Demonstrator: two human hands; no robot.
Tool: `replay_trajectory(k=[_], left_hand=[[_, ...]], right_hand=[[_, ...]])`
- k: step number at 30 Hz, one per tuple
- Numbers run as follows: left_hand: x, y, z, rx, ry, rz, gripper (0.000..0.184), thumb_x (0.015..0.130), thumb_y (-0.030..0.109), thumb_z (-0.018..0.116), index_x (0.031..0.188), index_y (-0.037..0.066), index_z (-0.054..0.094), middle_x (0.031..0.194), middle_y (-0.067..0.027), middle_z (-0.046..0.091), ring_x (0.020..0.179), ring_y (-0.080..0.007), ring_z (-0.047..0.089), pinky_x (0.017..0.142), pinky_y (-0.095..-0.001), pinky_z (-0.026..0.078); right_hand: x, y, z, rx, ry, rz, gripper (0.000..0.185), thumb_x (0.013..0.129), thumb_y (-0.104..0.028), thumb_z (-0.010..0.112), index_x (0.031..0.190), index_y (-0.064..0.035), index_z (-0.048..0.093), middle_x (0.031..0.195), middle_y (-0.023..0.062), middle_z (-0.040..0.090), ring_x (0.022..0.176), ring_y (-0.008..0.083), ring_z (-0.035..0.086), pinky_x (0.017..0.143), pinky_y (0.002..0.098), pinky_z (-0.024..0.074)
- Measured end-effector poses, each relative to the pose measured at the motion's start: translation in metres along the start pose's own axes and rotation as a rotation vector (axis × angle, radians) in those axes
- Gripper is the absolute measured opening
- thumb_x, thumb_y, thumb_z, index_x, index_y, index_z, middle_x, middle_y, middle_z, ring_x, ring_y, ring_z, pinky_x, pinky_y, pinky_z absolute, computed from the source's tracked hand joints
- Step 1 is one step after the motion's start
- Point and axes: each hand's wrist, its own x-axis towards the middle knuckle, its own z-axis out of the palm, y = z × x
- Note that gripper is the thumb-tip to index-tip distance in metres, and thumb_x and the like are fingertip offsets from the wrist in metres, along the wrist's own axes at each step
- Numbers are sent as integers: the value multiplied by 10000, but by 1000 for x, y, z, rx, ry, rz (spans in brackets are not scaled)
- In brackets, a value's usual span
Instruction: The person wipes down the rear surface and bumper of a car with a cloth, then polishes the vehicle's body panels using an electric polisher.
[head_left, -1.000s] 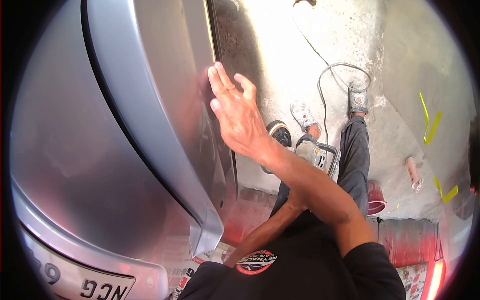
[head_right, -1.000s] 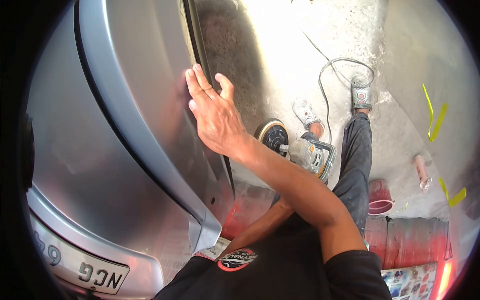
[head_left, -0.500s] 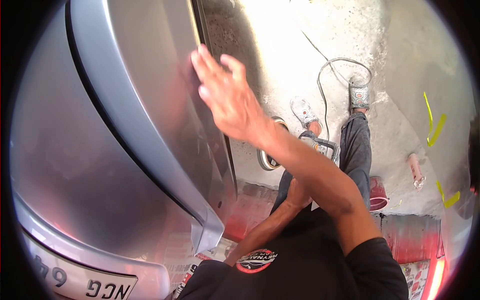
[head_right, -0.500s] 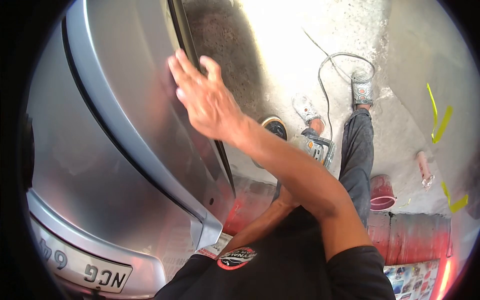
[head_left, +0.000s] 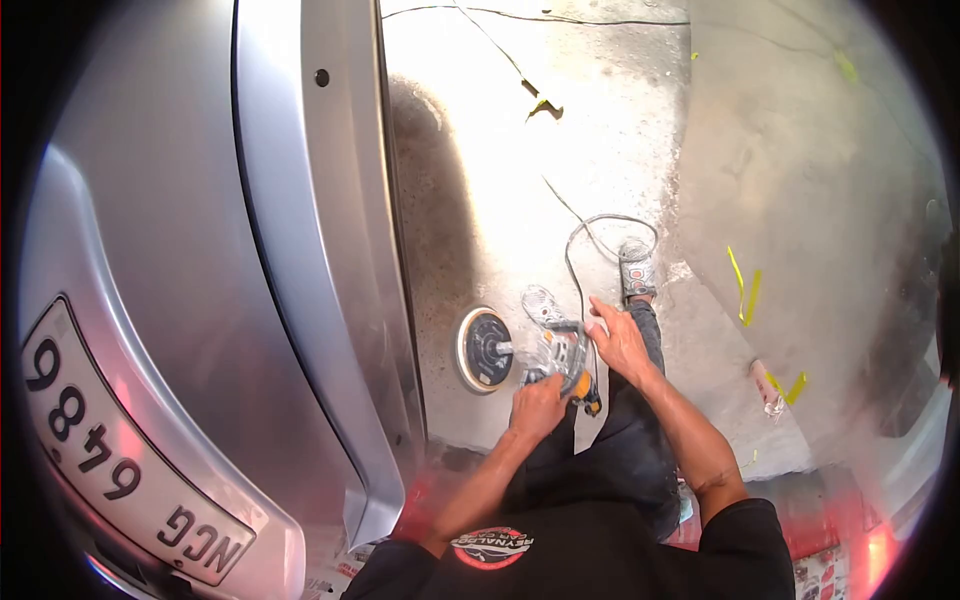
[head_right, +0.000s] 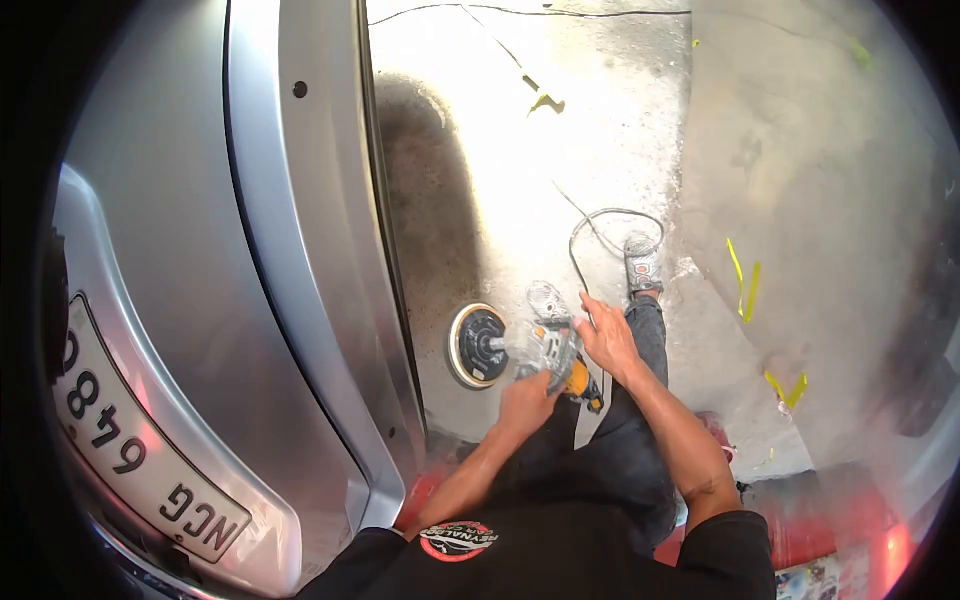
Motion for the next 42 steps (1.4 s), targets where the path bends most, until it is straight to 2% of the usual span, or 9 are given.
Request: replay_trajectory(k=[7, 12, 20, 26, 29, 33, 37, 38, 42], left_hand=[[48, 36, -14, -128, 152, -276, 342, 899, 305, 778, 905, -10, 644, 738, -277, 679, 732, -474, 685, 639, -547, 526], [88, 45, -28, -182, 35, -408, 372, 906, 315, 763, 909, -43, 659, 776, -303, 681, 800, -484, 690, 681, -537, 537], [220, 22, -31, -40, -130, -409, 496, 867, 389, 759, 947, -99, 718, 876, -355, 684, 904, -485, 708, 798, -528, 565], [368, -1, -2, 341, -343, -299, 500, 917, 418, 708, 974, -77, 746, 955, -348, 710, 975, -445, 728, 848, -499, 574], [431, -28, 12, 202, -437, -319, 548, 916, 448, 714, 895, -99, 707, 654, -156, 639, 519, -265, 624, 510, -426, 529], [402, -14, 56, 393, -237, -82, 602, 928, 482, 679, 773, -99, 702, 428, -137, 500, 361, -252, 551, 396, -410, 446], [451, -55, 65, 534, -144, 252, 477, 936, 416, 681, 1012, -49, 754, 835, -238, 727, 807, -249, 735, 690, -431, 558], [435, -26, 70, 1132, -315, 579, 407, 955, 205, 618, 1344, 87, 605, 1154, -391, 623, 948, -459, 717, 738, -450, 599], [437, -26, 106, 930, -75, 447, 259, 969, 148, 564, 1122, -58, 602, 904, -293, 707, 856, -431, 725, 766, -485, 596]], right_hand=[[-44, 69, 2, 0, -303, -175, 665, 859, -212, 765, 1435, 14, 521, 1318, 242, 623, 1235, 457, 549, 1067, 504, 437], [-50, 69, 0, -165, -436, -123, 1179, 708, -347, 910, 1622, -53, 226, 1549, 280, 389, 1339, 502, 438, 1148, 511, 392], [2, 148, 44, 74, -216, 152, 1311, 629, -231, 957, 1646, -70, 146, 1362, 277, 560, 1218, 445, 572, 1063, 503, 454], [27, 197, 78, 138, -31, 168, 1060, 778, -360, 829, 1610, -50, 249, 1200, 253, 619, 1121, 417, 622, 963, 483, 510], [63, 217, 101, -18, 105, 178, 848, 858, -52, 620, 1611, -37, 231, 1166, 260, 585, 1077, 445, 622, 911, 504, 523], [24, 231, 114, -62, 144, 245, 522, 884, -8, 563, 1384, -74, 429, 1098, 242, 625, 1002, 459, 659, 830, 531, 541], [52, 250, 141, 240, 98, 187, 524, 782, -15, 617, 1270, -60, 429, 961, 251, 647, 929, 485, 662, 794, 551, 524], [57, 260, 151, 309, 127, 138, 581, 736, -29, 631, 1275, -47, 414, 901, 266, 648, 923, 500, 657, 778, 565, 507], [72, 260, 159, 251, 82, 295, 663, 736, -62, 740, 1316, -39, 421, 980, 247, 686, 946, 431, 693, 803, 484, 537]])
